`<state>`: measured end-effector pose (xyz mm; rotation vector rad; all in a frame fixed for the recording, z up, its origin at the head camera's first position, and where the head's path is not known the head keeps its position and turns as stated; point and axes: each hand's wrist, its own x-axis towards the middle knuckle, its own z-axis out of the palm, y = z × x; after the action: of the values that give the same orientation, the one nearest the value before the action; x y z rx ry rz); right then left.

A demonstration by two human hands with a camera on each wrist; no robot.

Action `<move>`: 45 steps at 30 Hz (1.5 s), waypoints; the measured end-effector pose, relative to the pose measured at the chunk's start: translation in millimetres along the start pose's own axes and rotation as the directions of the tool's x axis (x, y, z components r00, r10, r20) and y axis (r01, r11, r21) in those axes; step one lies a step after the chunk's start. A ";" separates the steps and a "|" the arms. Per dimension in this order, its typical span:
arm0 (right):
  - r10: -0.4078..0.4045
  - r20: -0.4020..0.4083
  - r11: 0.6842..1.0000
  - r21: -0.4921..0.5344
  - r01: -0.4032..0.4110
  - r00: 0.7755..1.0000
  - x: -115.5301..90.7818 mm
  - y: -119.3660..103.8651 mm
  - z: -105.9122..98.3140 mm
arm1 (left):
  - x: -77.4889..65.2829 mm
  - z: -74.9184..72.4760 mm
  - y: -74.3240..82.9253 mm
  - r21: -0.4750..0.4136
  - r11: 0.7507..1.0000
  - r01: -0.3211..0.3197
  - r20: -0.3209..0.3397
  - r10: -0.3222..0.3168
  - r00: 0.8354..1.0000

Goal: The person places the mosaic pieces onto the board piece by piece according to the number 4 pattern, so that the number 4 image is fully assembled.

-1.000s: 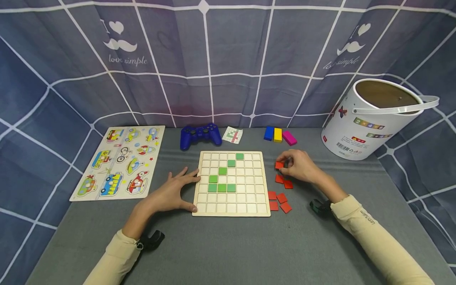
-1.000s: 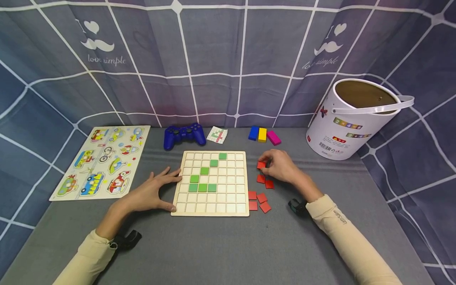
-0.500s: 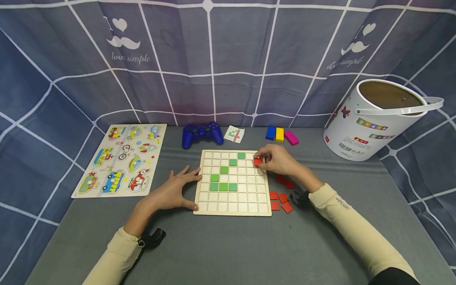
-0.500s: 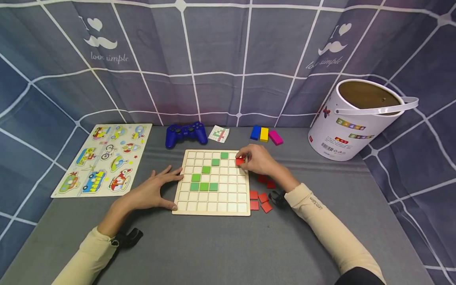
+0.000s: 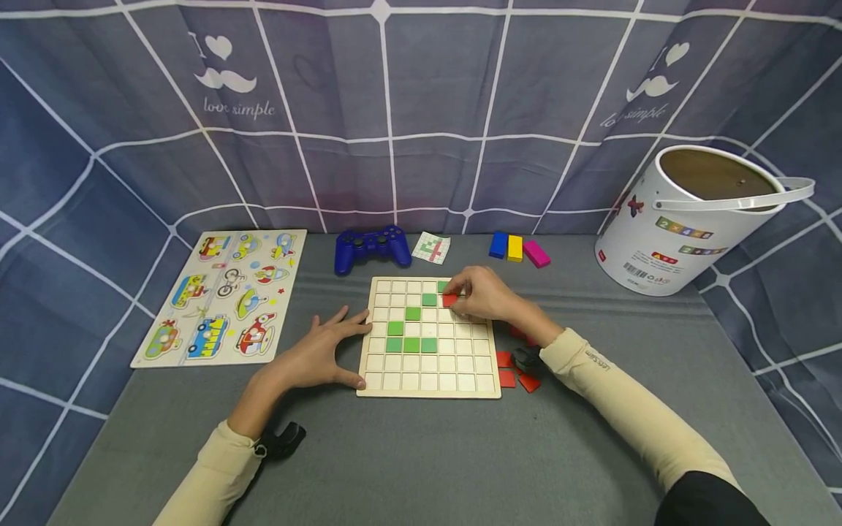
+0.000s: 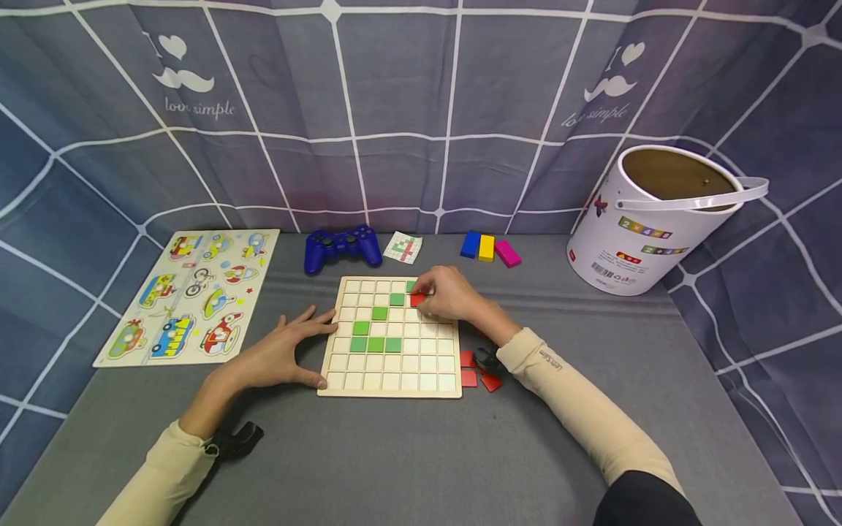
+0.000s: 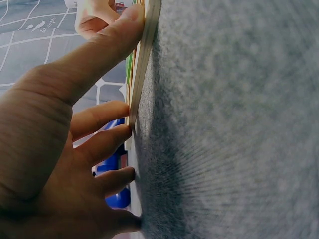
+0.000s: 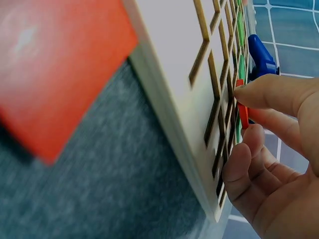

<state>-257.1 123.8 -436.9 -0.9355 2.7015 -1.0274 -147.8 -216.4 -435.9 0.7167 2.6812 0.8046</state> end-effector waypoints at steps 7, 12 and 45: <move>0.009 0.002 1.000 -0.019 -0.009 1.000 4.0 -4.5 1.9 | 0.3 -0.3 2.4 -0.005 1.000 0.001 0.006 -0.001 1.000; 0.053 0.021 0.997 -0.059 -0.051 0.998 5.7 -7.5 0.1 | -0.3 0.7 2.8 -0.001 1.000 -0.003 0.008 0.003 1.000; 0.140 -0.038 0.988 -0.056 -0.142 0.989 -111.1 33.5 -40.0 | -1.0 0.2 0.1 0.010 1.000 0.005 0.002 -0.005 1.000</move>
<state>-196.8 230.6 -440.3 -0.7285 2.7924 -0.9500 -146.8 -216.7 -435.9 0.7128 2.6860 0.7890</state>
